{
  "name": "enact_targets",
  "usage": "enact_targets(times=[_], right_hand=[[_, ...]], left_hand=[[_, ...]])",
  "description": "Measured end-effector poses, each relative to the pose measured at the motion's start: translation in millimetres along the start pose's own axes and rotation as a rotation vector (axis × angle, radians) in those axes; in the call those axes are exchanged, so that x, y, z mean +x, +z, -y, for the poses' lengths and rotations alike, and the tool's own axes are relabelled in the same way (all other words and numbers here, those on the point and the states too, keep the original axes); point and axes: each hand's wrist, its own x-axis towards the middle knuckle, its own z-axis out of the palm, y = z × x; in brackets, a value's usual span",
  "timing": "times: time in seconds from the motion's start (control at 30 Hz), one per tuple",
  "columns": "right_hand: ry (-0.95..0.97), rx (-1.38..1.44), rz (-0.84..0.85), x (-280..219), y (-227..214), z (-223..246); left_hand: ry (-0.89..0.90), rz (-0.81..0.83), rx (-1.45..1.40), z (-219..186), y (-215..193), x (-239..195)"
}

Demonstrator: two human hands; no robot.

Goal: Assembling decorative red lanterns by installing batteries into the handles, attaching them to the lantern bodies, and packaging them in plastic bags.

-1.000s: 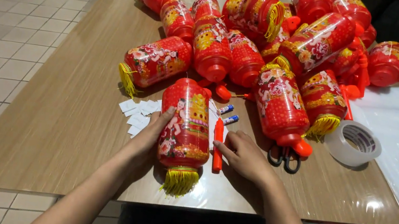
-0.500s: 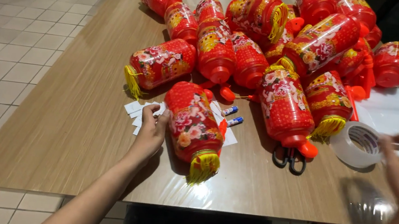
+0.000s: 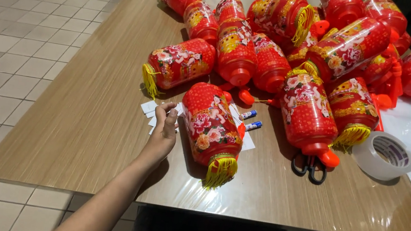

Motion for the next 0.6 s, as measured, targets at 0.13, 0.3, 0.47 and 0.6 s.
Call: enact_targets(times=[0.13,0.3,0.47,0.6], right_hand=[[0.188,0.314,-0.109,-15,-1,17],[0.165,0.45,-0.135,-29,-16,49],[0.091,0.609,-0.182,-23,-26,48],[0.018,0.166,-0.068,15,-29,-10]], left_hand=[[-0.015,0.002,-0.034,-5,-1,-3],[0.027,-0.028,-0.04,4,-3,3],[0.015,-0.029,-0.041,-2,-3,0],[-0.083,-0.045,-0.056,0,-4,1]])
